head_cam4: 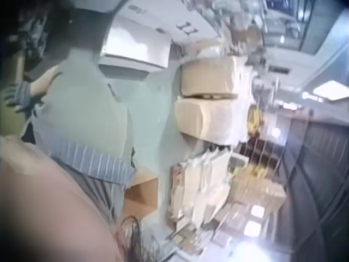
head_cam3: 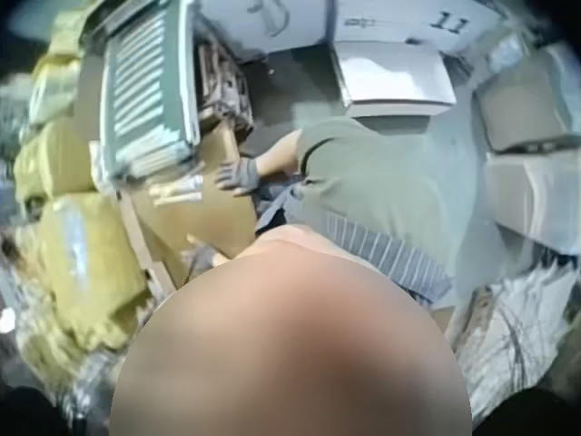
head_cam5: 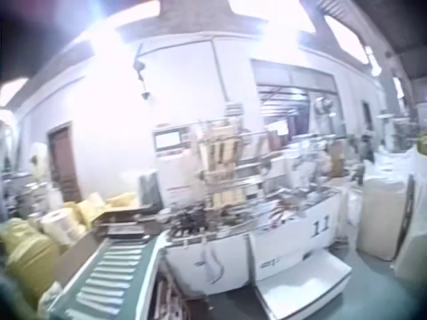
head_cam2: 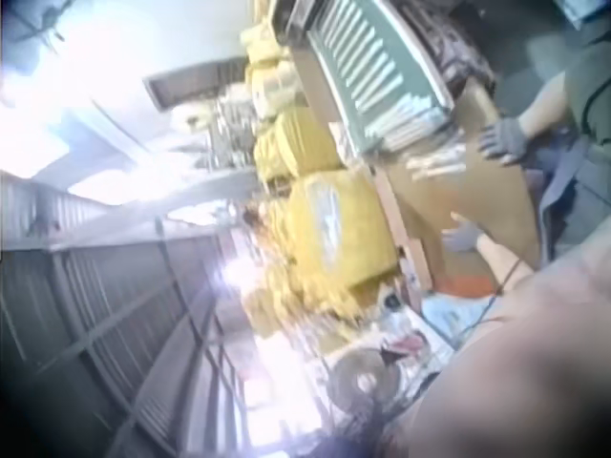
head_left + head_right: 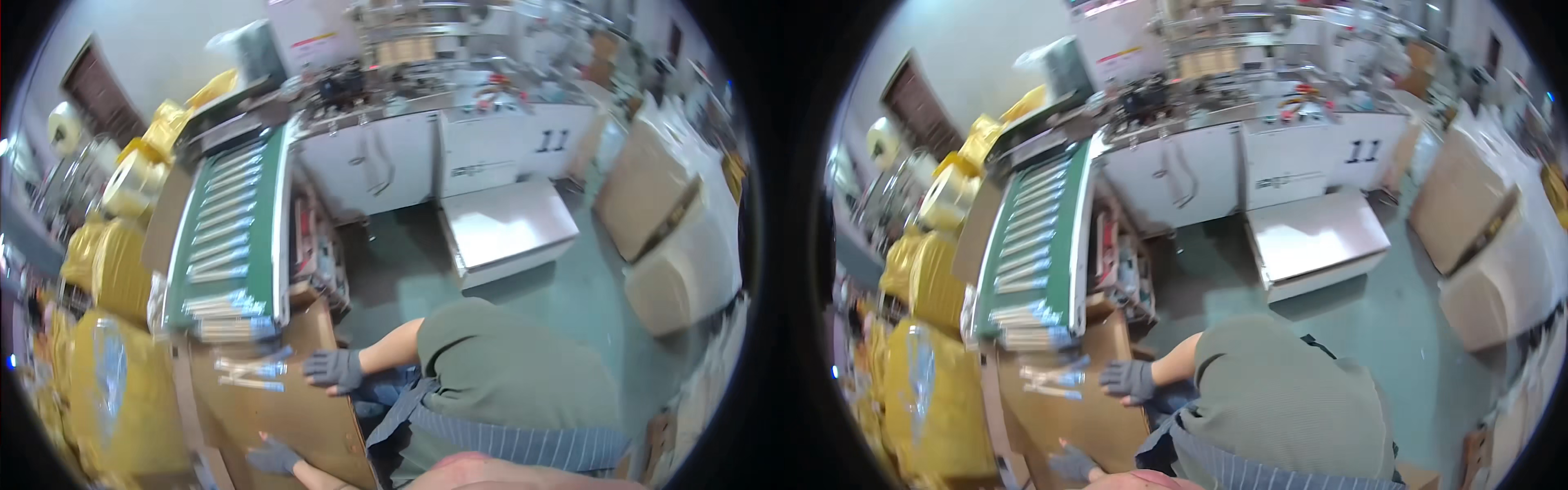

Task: Packaging bundles of incense sticks into plastic sleeves and placing them in boxes.

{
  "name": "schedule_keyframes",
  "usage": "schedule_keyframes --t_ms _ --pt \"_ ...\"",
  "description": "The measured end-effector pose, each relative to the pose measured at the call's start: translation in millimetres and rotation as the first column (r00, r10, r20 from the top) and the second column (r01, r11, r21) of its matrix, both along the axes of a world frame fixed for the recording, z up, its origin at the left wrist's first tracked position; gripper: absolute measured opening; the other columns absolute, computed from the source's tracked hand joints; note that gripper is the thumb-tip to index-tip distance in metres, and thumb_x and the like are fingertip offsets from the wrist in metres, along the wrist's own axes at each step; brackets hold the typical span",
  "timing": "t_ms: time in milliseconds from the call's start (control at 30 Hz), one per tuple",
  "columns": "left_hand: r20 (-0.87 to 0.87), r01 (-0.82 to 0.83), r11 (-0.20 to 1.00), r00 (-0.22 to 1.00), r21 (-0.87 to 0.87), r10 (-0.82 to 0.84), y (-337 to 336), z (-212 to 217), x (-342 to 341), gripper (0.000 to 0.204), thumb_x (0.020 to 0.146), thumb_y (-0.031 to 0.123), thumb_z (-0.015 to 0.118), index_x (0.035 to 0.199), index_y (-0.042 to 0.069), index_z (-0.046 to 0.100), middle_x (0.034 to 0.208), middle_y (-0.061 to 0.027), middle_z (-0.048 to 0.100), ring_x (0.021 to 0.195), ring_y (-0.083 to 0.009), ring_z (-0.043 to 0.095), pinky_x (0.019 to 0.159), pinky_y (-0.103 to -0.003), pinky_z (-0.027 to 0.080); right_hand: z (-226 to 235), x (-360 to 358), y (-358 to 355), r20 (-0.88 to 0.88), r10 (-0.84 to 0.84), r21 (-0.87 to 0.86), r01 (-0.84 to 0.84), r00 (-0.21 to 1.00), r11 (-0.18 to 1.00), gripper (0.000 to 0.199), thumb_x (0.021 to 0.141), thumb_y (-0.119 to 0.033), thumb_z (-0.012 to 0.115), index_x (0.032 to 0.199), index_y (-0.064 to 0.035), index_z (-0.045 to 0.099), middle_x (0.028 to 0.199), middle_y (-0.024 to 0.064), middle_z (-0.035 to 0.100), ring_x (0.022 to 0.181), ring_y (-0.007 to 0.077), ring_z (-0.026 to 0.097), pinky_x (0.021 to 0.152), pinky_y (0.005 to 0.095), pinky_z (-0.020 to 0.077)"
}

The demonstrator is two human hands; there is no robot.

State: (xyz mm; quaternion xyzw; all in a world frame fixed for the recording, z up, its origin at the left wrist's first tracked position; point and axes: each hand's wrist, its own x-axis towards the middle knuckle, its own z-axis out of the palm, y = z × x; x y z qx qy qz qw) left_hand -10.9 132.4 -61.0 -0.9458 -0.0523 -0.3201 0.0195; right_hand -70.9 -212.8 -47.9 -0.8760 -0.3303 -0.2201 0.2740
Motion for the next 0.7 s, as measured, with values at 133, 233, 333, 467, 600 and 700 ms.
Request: schedule_keyframes --t_ms 133,233,333,467,600,700 --pt "0.054 0.136 0.991 0.989 0.003 -0.136 -16 -3 31 0.070 0.083 0.059 0.054 0.112 -0.005 0.055 0.112 -0.0269 0.056 0.104 -0.0425 0.053 0.088 -0.053 0.042 1 -8 -13 -0.101 -0.093 -0.064 0.087 0.991 0.994 0.071 0.079 -0.051 0.053 0.126 0.0017 0.044 0.135 0.0278 0.039 0.129 0.0422 0.034 0.105 0.0582 0.0255" --pt "0.082 0.131 0.991 0.988 -0.006 -0.130 -5 0 31 0.069 0.082 0.059 0.056 0.109 -0.005 0.055 0.109 -0.0271 0.057 0.100 -0.0429 0.055 0.084 -0.055 0.043 9 0 -5 -0.149 -0.012 -0.031 0.007 0.989 0.999 0.080 0.078 -0.058 0.054 0.129 0.0023 0.042 0.138 0.0301 0.035 0.133 0.0441 0.029 0.106 0.0611 0.0210" --pt "0.096 0.101 0.995 0.990 -0.002 -0.100 -6 -1 37 0.068 0.081 0.059 0.057 0.105 -0.005 0.055 0.105 -0.0272 0.058 0.096 -0.0434 0.056 0.080 -0.056 0.044 15 -2 -6 -0.173 0.052 -0.011 -0.054 0.983 0.998 0.085 0.077 -0.061 0.054 0.130 0.0031 0.041 0.140 0.0316 0.031 0.135 0.0453 0.025 0.106 0.0638 0.0153" --pt "0.109 -0.059 0.998 0.992 0.021 0.056 1 11 22 0.067 0.080 0.058 0.058 0.102 -0.005 0.055 0.102 -0.0274 0.059 0.093 -0.0438 0.057 0.076 -0.057 0.045 -8 11 5 -0.067 0.078 0.024 -0.076 0.995 0.997 0.083 0.074 -0.062 0.055 0.126 0.0028 0.045 0.137 0.0318 0.034 0.133 0.0452 0.028 0.107 0.0599 0.0189" --pt "0.176 -0.153 0.988 0.973 0.009 0.149 -32 25 20 0.068 0.084 0.061 0.051 0.098 -0.004 0.064 0.087 -0.0230 0.065 0.078 -0.0384 0.062 0.067 -0.046 0.049 4 9 -7 -0.098 0.093 0.147 -0.078 0.991 0.986 0.073 0.076 -0.059 0.058 0.120 -0.0013 0.051 0.137 0.0279 0.036 0.128 0.0437 0.034 0.106 0.0556 0.0231" --pt "-0.358 -0.204 0.963 0.924 -0.174 0.131 -96 74 14 0.069 0.087 0.058 0.048 0.117 -0.003 0.055 0.113 -0.0238 0.057 0.109 -0.0360 0.052 0.092 -0.046 0.042 52 -2 -43 -0.275 0.129 0.136 -0.095 0.953 0.986 0.053 0.081 -0.042 0.062 0.115 -0.0032 0.052 0.126 0.0220 0.047 0.119 0.0406 0.043 0.101 0.0513 0.0321"
